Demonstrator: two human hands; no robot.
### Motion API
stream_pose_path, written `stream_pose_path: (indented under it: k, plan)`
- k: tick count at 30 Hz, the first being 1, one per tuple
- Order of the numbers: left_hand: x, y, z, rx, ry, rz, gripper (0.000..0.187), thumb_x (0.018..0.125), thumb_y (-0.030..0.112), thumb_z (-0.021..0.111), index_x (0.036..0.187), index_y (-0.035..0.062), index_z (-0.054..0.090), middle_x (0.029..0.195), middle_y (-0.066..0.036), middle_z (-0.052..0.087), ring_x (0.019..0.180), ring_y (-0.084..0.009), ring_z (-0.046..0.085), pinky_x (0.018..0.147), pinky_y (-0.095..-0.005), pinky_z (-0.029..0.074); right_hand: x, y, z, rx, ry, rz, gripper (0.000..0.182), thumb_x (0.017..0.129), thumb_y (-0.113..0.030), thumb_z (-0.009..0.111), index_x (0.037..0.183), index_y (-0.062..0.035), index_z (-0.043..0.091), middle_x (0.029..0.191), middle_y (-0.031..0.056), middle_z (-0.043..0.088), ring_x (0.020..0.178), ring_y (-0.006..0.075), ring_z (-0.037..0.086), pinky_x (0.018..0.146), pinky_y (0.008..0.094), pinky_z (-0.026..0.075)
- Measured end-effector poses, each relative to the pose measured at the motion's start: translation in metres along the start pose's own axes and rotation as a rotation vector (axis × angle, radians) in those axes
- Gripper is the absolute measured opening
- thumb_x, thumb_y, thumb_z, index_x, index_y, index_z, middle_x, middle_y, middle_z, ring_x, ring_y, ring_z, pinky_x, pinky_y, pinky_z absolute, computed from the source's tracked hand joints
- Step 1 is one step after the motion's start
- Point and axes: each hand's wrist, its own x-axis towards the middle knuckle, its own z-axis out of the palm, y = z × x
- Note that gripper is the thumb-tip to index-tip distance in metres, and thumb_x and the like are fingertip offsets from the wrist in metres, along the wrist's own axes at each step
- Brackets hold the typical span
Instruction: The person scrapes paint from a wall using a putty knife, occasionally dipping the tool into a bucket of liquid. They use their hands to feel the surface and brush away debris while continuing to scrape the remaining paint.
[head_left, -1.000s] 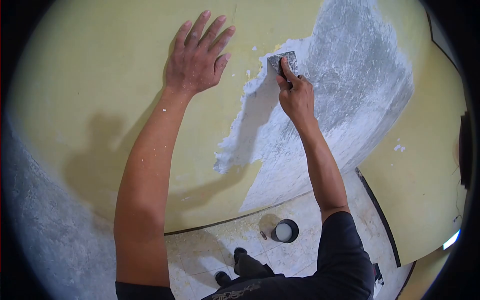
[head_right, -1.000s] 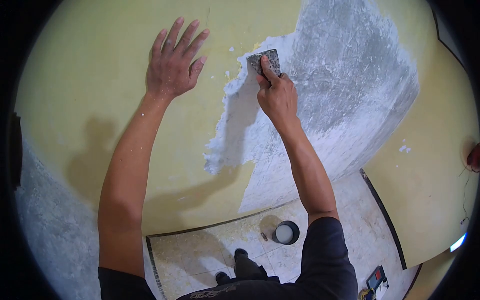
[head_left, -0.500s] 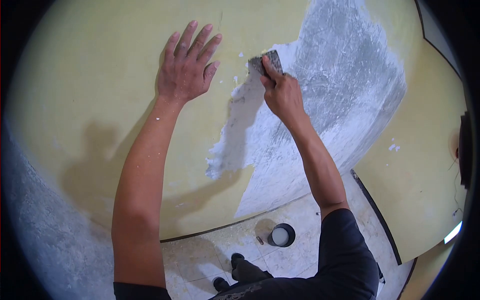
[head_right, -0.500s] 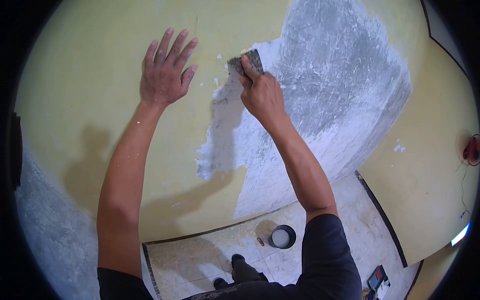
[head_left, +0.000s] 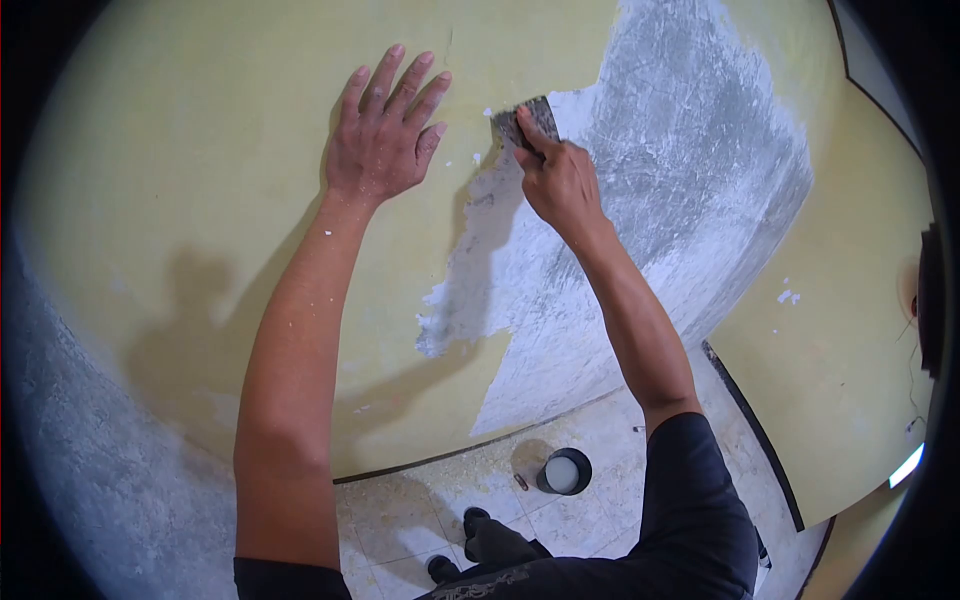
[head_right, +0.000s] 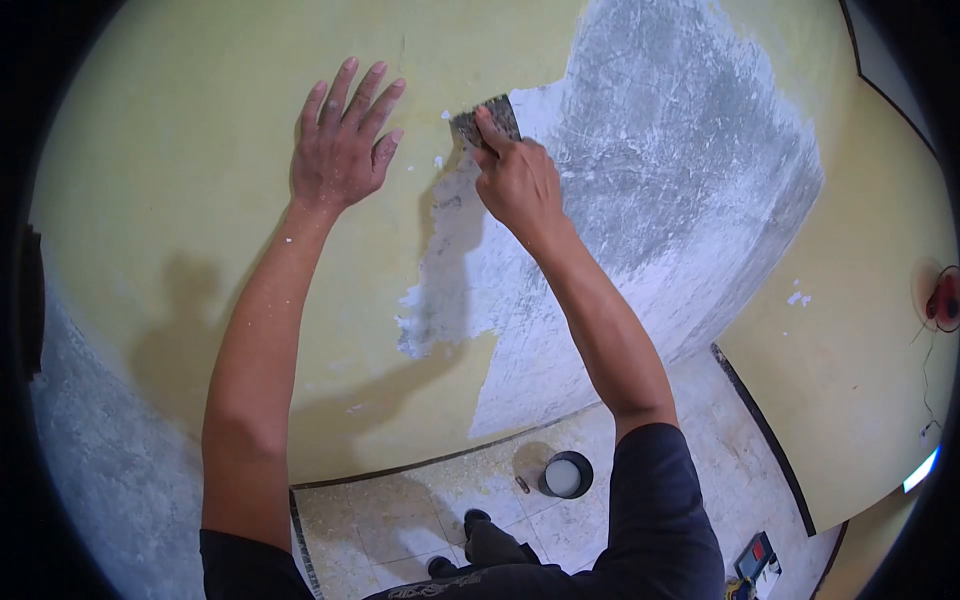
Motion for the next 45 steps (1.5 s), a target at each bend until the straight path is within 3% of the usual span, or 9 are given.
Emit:
stream_pose_path:
  k: [3, 5, 6, 21, 25, 29, 35, 45]
  plan:
    - [0.001, -0.003, -0.001, 0.0, -0.001, 0.005, 0.053, 0.098, 0.045, 0.049, 0.149, 0.0298, 0.042, 0.158, 0.005, 0.035, 0.148, -0.0208, 0.027, 0.12, -0.0454, 0.018, -0.009, 0.0, 0.001, 0.018, 0.02, -0.021, 0.047, 0.088, -0.017, 0.066, 0.134, -0.0192, 0.062, 0.079, 0.0307, 0.063, 0.074, 0.0473, 0.063, 0.068, 0.0513, 0.051]
    - [-0.001, -0.002, -0.001, 0.021, 0.0, 0.006, 0.053, 0.098, 0.045, 0.048, 0.149, 0.0299, 0.042, 0.158, 0.005, 0.035, 0.148, -0.0211, 0.027, 0.12, -0.0453, 0.018, -0.026, -0.001, 0.004, -0.046, -0.066, 0.075, 0.049, 0.088, -0.013, 0.066, 0.137, -0.0204, 0.059, 0.077, 0.0304, 0.062, 0.074, 0.0465, 0.062, 0.069, 0.0486, 0.049]
    - [-0.001, -0.002, 0.0, 0.024, 0.007, 0.007, 0.053, 0.098, 0.045, 0.048, 0.149, 0.0299, 0.042, 0.158, 0.005, 0.035, 0.148, -0.0211, 0.027, 0.12, -0.0453, 0.018, -0.025, 0.0, 0.004, -0.04, -0.091, 0.093, 0.05, 0.089, -0.018, 0.066, 0.138, -0.0264, 0.058, 0.081, 0.0311, 0.063, 0.074, 0.0476, 0.064, 0.068, 0.0518, 0.052]
    - [-0.001, -0.003, -0.001, 0.016, 0.018, 0.024, 0.051, 0.096, 0.046, 0.05, 0.144, 0.0274, 0.049, 0.155, 0.004, 0.039, 0.148, -0.0221, 0.026, 0.121, -0.0467, 0.016, -0.031, 0.003, 0.025, -0.019, -0.015, 0.054, 0.051, 0.089, -0.016, 0.065, 0.139, -0.0214, 0.057, 0.079, 0.0309, 0.062, 0.068, 0.0452, 0.062, 0.063, 0.0502, 0.052]
    - [0.001, -0.004, 0.0, -0.049, 0.009, 0.003, 0.054, 0.096, 0.041, 0.052, 0.148, 0.0283, 0.043, 0.158, 0.004, 0.036, 0.148, -0.0217, 0.027, 0.12, -0.0458, 0.017, -0.002, -0.006, 0.029, 0.014, 0.116, 0.037, 0.049, 0.089, -0.015, 0.064, 0.138, -0.0201, 0.058, 0.075, 0.0329, 0.061, 0.068, 0.0464, 0.062, 0.064, 0.0509, 0.051]
    - [-0.001, -0.004, -0.002, -0.047, -0.002, 0.016, 0.054, 0.095, 0.04, 0.053, 0.148, 0.0282, 0.043, 0.158, 0.004, 0.035, 0.148, -0.0219, 0.027, 0.12, -0.0455, 0.016, -0.019, -0.006, 0.02, 0.0, 0.002, 0.108, 0.052, 0.09, -0.019, 0.064, 0.141, -0.0237, 0.055, 0.078, 0.0314, 0.061, 0.072, 0.0475, 0.062, 0.066, 0.0519, 0.051]
    - [0.0, -0.004, -0.001, -0.065, 0.011, 0.009, 0.055, 0.095, 0.038, 0.052, 0.148, 0.0275, 0.044, 0.158, 0.003, 0.034, 0.148, -0.0224, 0.026, 0.12, -0.0457, 0.016, -0.011, -0.005, 0.02, -0.051, 0.032, 0.091, 0.053, 0.091, -0.021, 0.064, 0.142, -0.0278, 0.054, 0.077, 0.0299, 0.061, 0.071, 0.0468, 0.063, 0.066, 0.0514, 0.052]
    - [-0.003, -0.002, -0.002, -0.091, 0.002, 0.007, 0.054, 0.095, 0.038, 0.051, 0.148, 0.0268, 0.044, 0.158, 0.003, 0.035, 0.148, -0.023, 0.026, 0.12, -0.0465, 0.017, -0.022, -0.004, 0.02, -0.015, -0.031, 0.122, 0.055, 0.091, -0.02, 0.064, 0.144, -0.0272, 0.052, 0.079, 0.0308, 0.061, 0.072, 0.0472, 0.063, 0.067, 0.051, 0.052]
